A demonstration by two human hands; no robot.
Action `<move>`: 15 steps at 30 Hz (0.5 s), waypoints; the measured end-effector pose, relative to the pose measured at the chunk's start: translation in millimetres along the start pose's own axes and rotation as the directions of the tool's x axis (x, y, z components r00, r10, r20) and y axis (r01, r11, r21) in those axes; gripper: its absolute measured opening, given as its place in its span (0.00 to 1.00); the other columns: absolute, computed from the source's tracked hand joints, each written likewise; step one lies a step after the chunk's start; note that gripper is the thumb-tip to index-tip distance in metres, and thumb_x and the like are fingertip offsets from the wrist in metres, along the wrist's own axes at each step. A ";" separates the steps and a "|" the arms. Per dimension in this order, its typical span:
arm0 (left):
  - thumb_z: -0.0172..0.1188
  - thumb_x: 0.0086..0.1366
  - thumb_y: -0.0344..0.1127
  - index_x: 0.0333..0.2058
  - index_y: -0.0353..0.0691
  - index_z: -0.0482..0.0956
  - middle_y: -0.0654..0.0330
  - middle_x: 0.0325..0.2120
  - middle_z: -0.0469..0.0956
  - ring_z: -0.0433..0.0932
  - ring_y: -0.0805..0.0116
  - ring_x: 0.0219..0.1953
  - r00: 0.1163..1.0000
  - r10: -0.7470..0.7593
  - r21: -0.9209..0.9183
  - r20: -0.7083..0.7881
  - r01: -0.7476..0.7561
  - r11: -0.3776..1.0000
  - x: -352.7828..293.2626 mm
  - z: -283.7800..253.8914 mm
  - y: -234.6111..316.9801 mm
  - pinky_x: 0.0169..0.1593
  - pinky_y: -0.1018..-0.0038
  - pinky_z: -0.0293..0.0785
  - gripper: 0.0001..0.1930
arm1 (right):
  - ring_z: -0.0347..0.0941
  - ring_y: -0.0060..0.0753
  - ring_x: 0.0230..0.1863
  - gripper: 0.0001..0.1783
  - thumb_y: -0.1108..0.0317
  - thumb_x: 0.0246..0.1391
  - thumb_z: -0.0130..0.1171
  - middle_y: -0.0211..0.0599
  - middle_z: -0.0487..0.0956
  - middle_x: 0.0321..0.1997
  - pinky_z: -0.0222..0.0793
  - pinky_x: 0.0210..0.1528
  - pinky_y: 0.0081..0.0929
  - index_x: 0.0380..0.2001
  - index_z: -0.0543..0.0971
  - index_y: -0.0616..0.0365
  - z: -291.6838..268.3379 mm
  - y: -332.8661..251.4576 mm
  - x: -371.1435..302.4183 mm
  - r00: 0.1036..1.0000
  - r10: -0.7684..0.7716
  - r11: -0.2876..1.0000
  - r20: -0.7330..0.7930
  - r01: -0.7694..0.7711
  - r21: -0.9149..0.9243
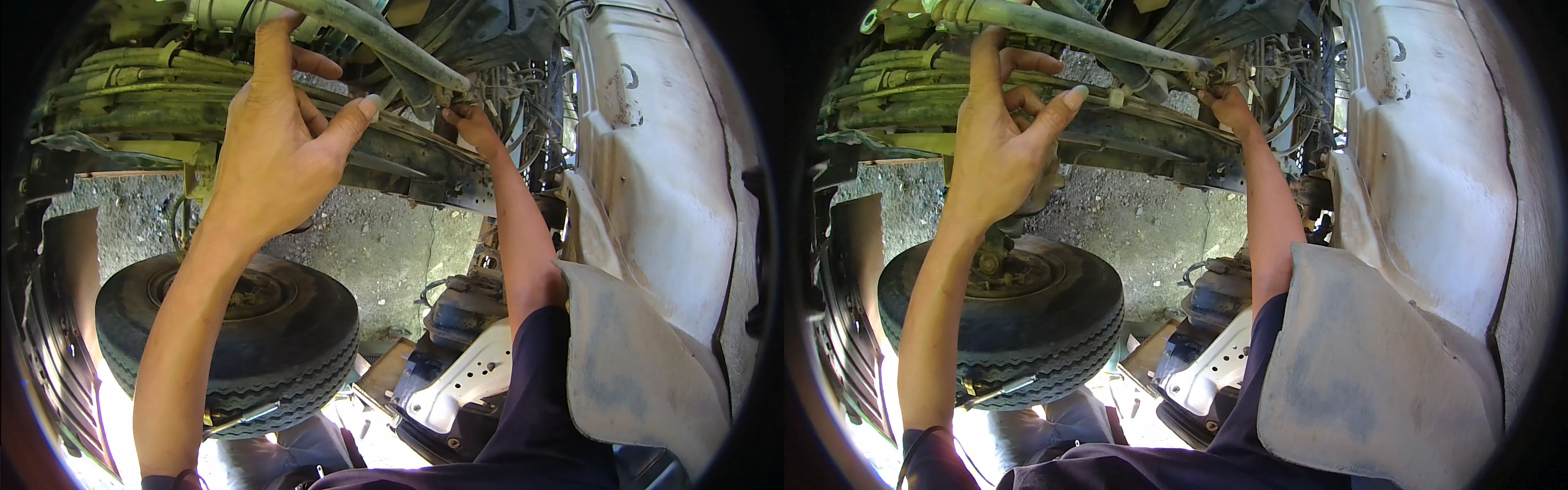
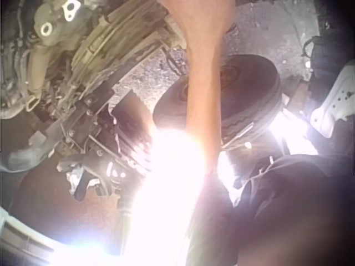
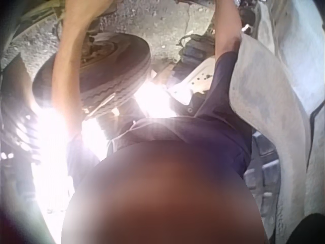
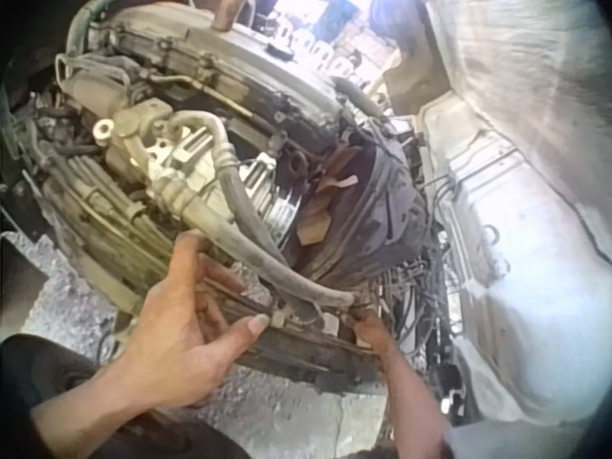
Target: The person works under a raised vehicle, using a wrench and screwdriver to adjust engine components and hoses. They then place a mat under the vehicle and continue working on the undercarriage.
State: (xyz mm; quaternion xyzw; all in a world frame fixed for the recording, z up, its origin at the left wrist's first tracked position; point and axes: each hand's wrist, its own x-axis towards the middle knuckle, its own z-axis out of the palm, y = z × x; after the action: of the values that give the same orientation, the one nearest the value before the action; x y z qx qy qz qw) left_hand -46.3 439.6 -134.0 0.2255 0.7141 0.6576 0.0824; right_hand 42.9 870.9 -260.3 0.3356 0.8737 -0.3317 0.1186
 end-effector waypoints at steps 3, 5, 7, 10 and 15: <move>0.71 0.66 0.31 0.72 0.37 0.54 0.52 0.48 0.81 0.77 0.75 0.27 1.000 0.011 0.032 -0.009 -0.011 0.999 0.0 0.7 -0.3 0.32 0.76 0.75 0.42 | 0.77 0.26 0.47 0.24 0.57 0.68 0.68 0.38 0.87 0.47 0.70 0.55 0.28 0.54 0.84 0.68 4.0 1.8 -2.2 1.000 -0.008 0.999 0.012 0.008 0.050; 0.71 0.66 0.31 0.72 0.37 0.54 0.52 0.48 0.81 0.77 0.76 0.28 1.000 0.010 -0.027 -0.013 -0.010 1.000 -0.4 2.9 -0.3 0.31 0.77 0.75 0.42 | 0.77 0.25 0.44 0.23 0.57 0.68 0.67 0.36 0.87 0.45 0.71 0.52 0.28 0.52 0.85 0.68 8.3 1.5 -3.6 0.996 -0.040 0.999 -0.077 0.037 -0.038; 0.70 0.67 0.31 0.72 0.38 0.55 0.53 0.48 0.81 0.76 0.76 0.28 1.000 -0.003 -0.038 -0.016 0.002 0.999 -2.3 4.2 1.6 0.31 0.77 0.75 0.41 | 0.77 0.25 0.43 0.22 0.57 0.68 0.67 0.36 0.87 0.44 0.71 0.51 0.28 0.51 0.85 0.69 11.7 1.7 -6.3 0.995 -0.033 0.999 -0.097 0.031 -0.021; 0.70 0.67 0.31 0.71 0.38 0.55 0.53 0.48 0.81 0.76 0.76 0.28 1.000 -0.002 -0.017 -0.022 0.002 1.000 0.3 3.5 8.2 0.31 0.78 0.75 0.40 | 0.76 0.24 0.42 0.22 0.57 0.67 0.68 0.37 0.87 0.44 0.71 0.50 0.29 0.49 0.85 0.70 11.2 -0.4 -6.3 0.997 0.001 0.997 -0.073 0.005 0.075; 0.71 0.64 0.34 0.70 0.32 0.49 0.48 0.45 0.80 0.81 0.68 0.26 0.976 -0.213 0.050 0.045 0.211 0.976 2.1 -10.9 32.4 0.32 0.72 0.77 0.45 | 0.76 0.26 0.43 0.23 0.57 0.66 0.69 0.38 0.87 0.43 0.71 0.50 0.30 0.48 0.85 0.71 13.3 -2.2 -8.5 0.990 -0.018 1.000 -0.141 0.016 -0.014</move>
State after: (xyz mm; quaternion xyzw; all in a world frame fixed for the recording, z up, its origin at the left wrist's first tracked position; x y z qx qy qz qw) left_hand -45.8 431.8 -100.7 0.1664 0.7464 0.6228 0.1651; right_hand 47.6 856.6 -265.5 0.3502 0.8848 -0.3022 0.0557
